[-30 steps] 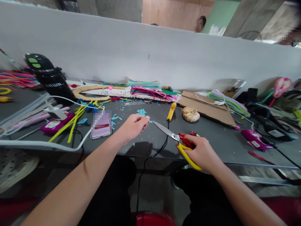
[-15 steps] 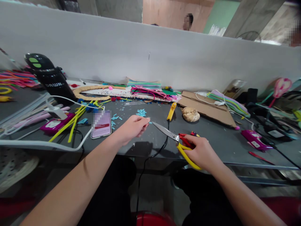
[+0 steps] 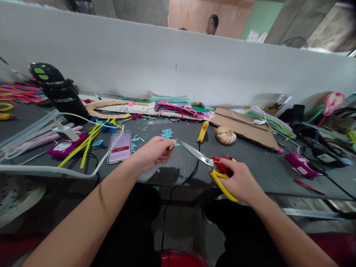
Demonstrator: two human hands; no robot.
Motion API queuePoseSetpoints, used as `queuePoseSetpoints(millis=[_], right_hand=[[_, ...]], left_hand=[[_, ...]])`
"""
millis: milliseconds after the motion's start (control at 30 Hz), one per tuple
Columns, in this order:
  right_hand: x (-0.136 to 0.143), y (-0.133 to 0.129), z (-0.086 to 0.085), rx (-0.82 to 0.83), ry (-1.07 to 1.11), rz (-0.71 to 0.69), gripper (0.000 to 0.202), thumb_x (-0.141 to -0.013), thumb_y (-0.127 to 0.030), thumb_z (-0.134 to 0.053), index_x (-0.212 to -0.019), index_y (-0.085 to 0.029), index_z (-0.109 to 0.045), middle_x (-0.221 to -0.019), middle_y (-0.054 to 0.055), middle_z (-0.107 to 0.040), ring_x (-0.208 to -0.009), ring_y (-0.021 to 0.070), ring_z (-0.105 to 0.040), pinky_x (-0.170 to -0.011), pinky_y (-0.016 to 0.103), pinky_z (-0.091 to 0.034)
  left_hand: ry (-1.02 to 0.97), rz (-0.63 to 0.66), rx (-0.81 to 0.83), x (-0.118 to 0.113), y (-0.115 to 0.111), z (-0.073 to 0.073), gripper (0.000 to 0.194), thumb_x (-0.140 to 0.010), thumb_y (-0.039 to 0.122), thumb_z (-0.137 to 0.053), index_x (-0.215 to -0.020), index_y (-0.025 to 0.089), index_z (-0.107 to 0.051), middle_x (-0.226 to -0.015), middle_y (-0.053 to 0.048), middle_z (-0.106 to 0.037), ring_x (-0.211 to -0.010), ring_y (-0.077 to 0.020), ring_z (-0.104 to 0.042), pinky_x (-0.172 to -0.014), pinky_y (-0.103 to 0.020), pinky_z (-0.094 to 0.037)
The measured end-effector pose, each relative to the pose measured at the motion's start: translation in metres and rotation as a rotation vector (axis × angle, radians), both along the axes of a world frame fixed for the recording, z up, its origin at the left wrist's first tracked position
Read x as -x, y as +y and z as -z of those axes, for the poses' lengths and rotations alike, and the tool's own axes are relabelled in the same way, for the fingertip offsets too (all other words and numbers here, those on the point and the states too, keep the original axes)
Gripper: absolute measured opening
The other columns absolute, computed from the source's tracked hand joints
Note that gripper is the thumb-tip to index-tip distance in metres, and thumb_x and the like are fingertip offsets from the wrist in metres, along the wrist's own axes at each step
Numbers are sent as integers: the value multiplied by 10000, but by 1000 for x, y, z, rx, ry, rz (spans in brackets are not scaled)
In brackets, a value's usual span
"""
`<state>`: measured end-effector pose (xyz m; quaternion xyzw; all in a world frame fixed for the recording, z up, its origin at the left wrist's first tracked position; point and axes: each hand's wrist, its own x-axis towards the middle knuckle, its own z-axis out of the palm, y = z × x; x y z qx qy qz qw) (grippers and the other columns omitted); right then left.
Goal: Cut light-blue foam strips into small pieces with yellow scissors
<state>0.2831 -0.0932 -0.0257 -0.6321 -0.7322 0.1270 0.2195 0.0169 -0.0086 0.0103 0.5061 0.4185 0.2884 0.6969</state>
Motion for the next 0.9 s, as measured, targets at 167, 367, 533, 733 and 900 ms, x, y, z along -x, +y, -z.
queuePoseSetpoints(millis=[167, 367, 533, 733, 900], right_hand=[[2, 1, -2, 29, -47, 30, 78, -709, -270, -591, -713, -192, -586, -602, -24, -554, -568, 129, -431, -532, 265, -288], [0, 1, -1, 33, -63, 31, 76, -712, -270, -569, -701, -196, -576, -604, -23, -547, -574, 133, -433, -548, 272, -297], [1, 1, -1, 38, -79, 34, 65, -706, -262, -563, -686, -200, -557, -598, -23, -537, -570, 133, -423, -545, 272, -288], [2, 1, -2, 32, -89, 39, 66, -697, -258, -557, -699, -197, -583, -604, -20, -545, -576, 135, -424, -553, 273, -290], [2, 1, -3, 46, -93, 50, 101, -700, -269, -554, -726, -195, -618, -627, -9, -579, -587, 143, -446, -563, 277, -294]], left_hand=[[21, -7, 9, 0, 0, 1, 331, -877, 312, -553, -627, 181, -379, -542, 74, -240, -427, -43, -188, -440, -222, -88], [13, -14, 7, 0, 0, 2, 344, -892, 306, -564, -623, 173, -396, -552, 69, -253, -441, -37, -200, -453, -230, -93], [12, -12, 5, 1, 1, 4, 349, -896, 309, -569, -622, 171, -404, -556, 64, -262, -445, -37, -208, -450, -226, -105], [18, -7, -5, 2, 0, 3, 339, -904, 285, -547, -622, 168, -401, -554, 63, -265, -435, -35, -218, -444, -216, -109], [26, -7, -2, 2, 0, 3, 327, -910, 268, -534, -627, 165, -405, -550, 62, -276, -435, -34, -221, -443, -212, -124]])
